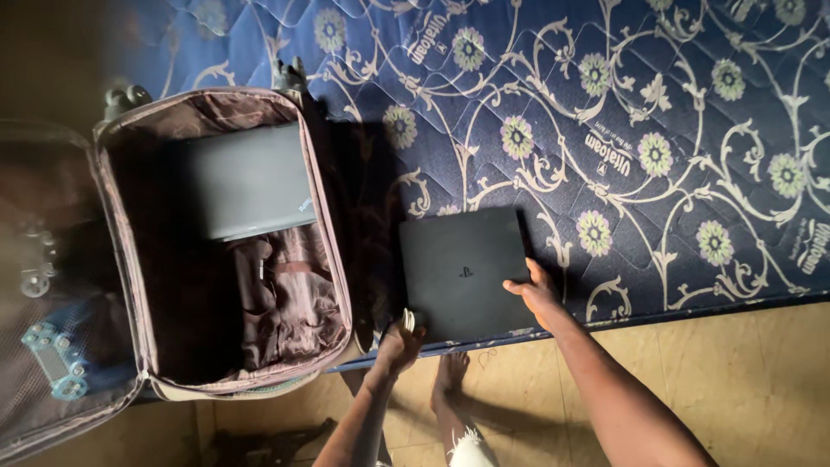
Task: The person packs a suitcase with a laptop, a power bank, a small fan, and a phone. They place each item into the open suitcase on the bed, then walk to a nearby table to retrieve additional items before returning to pack them.
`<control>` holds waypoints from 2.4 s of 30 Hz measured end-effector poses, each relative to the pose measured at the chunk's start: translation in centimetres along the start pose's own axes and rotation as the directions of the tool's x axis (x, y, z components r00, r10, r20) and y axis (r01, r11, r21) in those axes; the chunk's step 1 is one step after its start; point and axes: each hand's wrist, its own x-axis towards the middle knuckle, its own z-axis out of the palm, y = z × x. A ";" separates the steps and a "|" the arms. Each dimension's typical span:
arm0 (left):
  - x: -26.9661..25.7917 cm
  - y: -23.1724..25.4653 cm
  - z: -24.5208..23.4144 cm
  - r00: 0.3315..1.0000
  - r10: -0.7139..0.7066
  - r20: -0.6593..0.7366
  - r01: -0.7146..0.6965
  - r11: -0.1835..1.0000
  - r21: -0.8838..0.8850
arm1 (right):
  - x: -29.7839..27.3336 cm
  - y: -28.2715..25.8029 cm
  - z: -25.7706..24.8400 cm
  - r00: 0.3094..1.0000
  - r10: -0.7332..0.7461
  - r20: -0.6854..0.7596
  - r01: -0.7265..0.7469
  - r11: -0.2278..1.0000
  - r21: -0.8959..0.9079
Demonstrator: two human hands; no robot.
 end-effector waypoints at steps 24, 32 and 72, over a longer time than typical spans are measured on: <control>1.9 20.3 -1.1 0.933 -0.360 0.000 0.119 0.309 -0.943 | -19.6 -12.9 3.6 0.902 0.185 0.389 -0.407 0.661 0.630; 1.0 24.3 3.3 0.982 -0.022 0.186 0.184 0.298 -0.937 | -15.2 -12.1 2.0 0.978 0.196 -0.070 -0.109 0.770 0.629; -4.1 10.7 -11.6 0.945 -0.261 0.197 0.326 0.806 -0.495 | -2.6 -13.8 -15.4 0.987 0.103 0.127 -0.058 0.946 -0.318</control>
